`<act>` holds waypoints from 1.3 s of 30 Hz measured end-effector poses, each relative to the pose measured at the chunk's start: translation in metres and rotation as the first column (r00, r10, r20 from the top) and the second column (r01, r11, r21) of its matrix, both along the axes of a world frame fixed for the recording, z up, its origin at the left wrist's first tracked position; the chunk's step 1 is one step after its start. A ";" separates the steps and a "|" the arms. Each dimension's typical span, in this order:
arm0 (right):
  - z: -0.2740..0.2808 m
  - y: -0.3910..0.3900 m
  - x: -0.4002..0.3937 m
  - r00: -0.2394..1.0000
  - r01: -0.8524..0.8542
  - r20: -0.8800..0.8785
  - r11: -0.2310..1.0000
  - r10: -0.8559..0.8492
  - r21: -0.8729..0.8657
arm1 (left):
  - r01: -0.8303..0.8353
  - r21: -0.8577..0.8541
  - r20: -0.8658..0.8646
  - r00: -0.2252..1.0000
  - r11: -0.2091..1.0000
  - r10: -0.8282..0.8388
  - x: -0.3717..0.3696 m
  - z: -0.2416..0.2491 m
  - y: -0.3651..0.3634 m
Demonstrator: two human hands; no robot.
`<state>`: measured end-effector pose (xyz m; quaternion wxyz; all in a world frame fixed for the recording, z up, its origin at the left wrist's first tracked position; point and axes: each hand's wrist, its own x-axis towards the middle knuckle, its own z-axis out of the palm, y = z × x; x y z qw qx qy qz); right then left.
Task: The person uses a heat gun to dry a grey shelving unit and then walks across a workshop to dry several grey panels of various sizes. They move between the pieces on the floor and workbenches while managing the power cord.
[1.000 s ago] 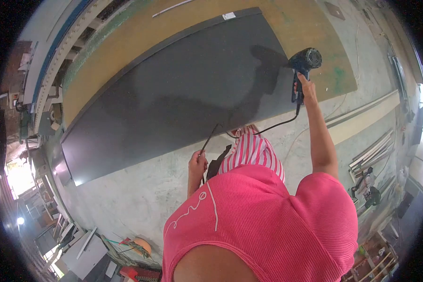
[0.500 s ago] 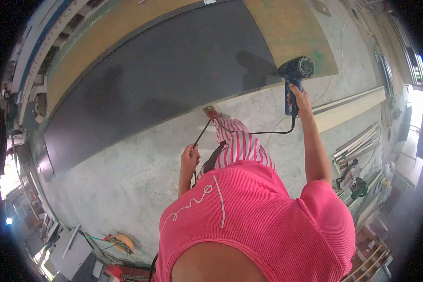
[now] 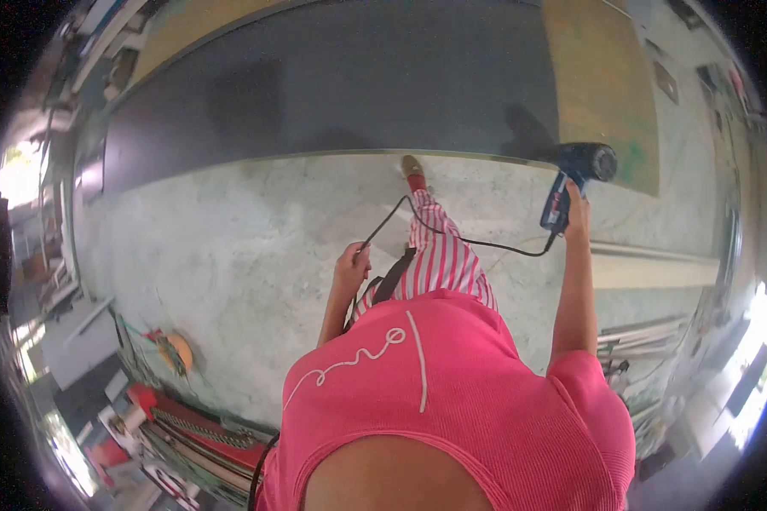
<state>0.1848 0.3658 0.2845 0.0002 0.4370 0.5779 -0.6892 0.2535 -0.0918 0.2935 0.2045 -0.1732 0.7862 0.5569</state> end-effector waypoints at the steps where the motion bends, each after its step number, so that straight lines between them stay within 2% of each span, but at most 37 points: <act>1: -0.008 0.006 -0.004 0.999 -0.023 -0.031 1.000 0.022 -0.016 | -0.031 -0.011 -0.006 0.999 0.999 0.031 -0.001 0.000 0.001; 2: -0.008 0.006 -0.007 0.999 0.030 -0.007 0.998 -0.031 -0.058 | -0.042 -0.010 -0.003 0.999 0.999 0.042 0.000 0.000 0.001; 8: -0.016 0.012 -0.012 0.993 -0.082 -0.094 0.982 0.066 -0.170 | -0.104 -0.017 0.019 0.994 0.994 0.105 0.011 0.003 -0.005; 18: -0.038 0.011 -0.028 0.986 -0.161 -0.064 0.978 0.154 -0.129 | -0.188 -0.008 -0.129 0.974 0.982 0.186 0.031 -0.004 -0.017; 27: -0.041 0.004 -0.011 0.990 -0.126 -0.067 0.991 0.123 -0.052 | -0.270 0.003 -0.054 0.961 0.963 0.270 0.085 0.018 -0.028; 29: -0.034 -0.011 -0.008 0.988 -0.095 -0.116 0.991 0.106 0.089 | -0.300 0.020 -0.032 0.953 0.954 0.301 0.090 0.027 -0.032; 30: -0.032 -0.020 -0.008 0.986 -0.103 -0.125 0.990 0.114 0.093 | -0.308 0.026 -0.040 0.950 0.951 0.309 0.092 0.026 -0.035; 33: -0.028 -0.055 -0.009 0.991 -0.113 -0.032 0.952 0.127 0.285 | -0.291 0.009 -0.066 0.955 0.957 0.290 0.096 0.016 -0.045; 36: -0.013 -0.114 -0.011 0.961 -0.224 -0.106 0.944 0.256 0.244 | -0.261 0.029 -0.089 0.961 0.965 0.263 0.096 0.004 -0.065; 39: 0.001 -0.180 -0.035 0.917 -0.362 -0.077 0.897 0.392 0.254 | -0.290 0.001 -0.129 0.949 0.957 0.287 0.087 -0.003 -0.088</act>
